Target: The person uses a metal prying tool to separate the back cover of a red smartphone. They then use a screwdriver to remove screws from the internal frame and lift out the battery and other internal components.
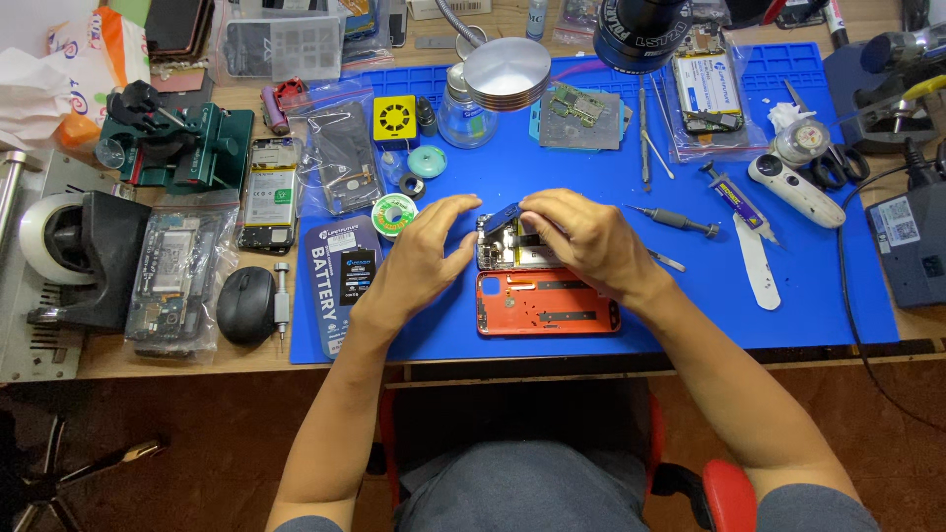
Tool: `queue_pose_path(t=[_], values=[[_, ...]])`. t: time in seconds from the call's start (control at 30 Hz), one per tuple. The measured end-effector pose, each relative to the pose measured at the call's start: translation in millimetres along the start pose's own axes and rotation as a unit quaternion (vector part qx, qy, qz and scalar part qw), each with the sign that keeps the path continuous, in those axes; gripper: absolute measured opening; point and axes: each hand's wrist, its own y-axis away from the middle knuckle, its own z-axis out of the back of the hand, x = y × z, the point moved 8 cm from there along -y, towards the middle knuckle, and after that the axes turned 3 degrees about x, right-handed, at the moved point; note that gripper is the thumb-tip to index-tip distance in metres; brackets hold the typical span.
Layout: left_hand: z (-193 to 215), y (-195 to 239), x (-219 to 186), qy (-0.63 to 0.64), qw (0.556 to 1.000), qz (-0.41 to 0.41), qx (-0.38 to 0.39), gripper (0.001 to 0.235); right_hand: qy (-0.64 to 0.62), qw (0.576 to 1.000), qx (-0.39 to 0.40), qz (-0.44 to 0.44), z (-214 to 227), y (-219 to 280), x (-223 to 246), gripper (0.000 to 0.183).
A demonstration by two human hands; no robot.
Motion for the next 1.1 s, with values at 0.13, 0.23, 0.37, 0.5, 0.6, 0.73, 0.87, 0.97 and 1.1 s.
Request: queue_pose_path(t=[0.13,0.23,0.37,0.5,0.6,0.73,0.87,0.97,1.1], values=[[6,4,-5,0.004,1.0,0.014,-0.022,0.037,-0.016,0.999,-0.025,-0.025,11,1,-9,0.017],[12,8,-12,0.016,0.998,0.047,-0.04,0.035,-0.031,0.997,-0.065,-0.04,33,7,-15,0.015],[16,13,-18,0.031,0.994,0.082,-0.059,0.033,0.002,0.993,-0.099,-0.065,64,32,-24,0.013],[9,17,-17,0.05,0.992,0.099,-0.067,0.032,-0.017,0.987,-0.1,-0.121,80,66,-25,0.016],[-4,13,-12,-0.008,0.996,0.047,-0.069,0.022,-0.095,0.975,-0.059,-0.195,77,92,-30,0.019],[-28,-3,-12,-0.15,0.987,-0.03,-0.052,0.01,-0.16,0.957,0.002,-0.242,48,110,-30,0.025],[-48,-18,-10,-0.253,0.963,-0.085,-0.036,0.002,-0.271,0.922,0.017,-0.277,15,118,-49,0.025],[-55,-24,-8,-0.283,0.954,-0.095,-0.024,0.004,-0.264,0.921,0.015,-0.287,12,111,-46,0.026],[-62,-28,-3,-0.319,0.938,-0.136,-0.031,0.007,-0.092,0.961,0.013,-0.259,29,100,-34,0.024]])
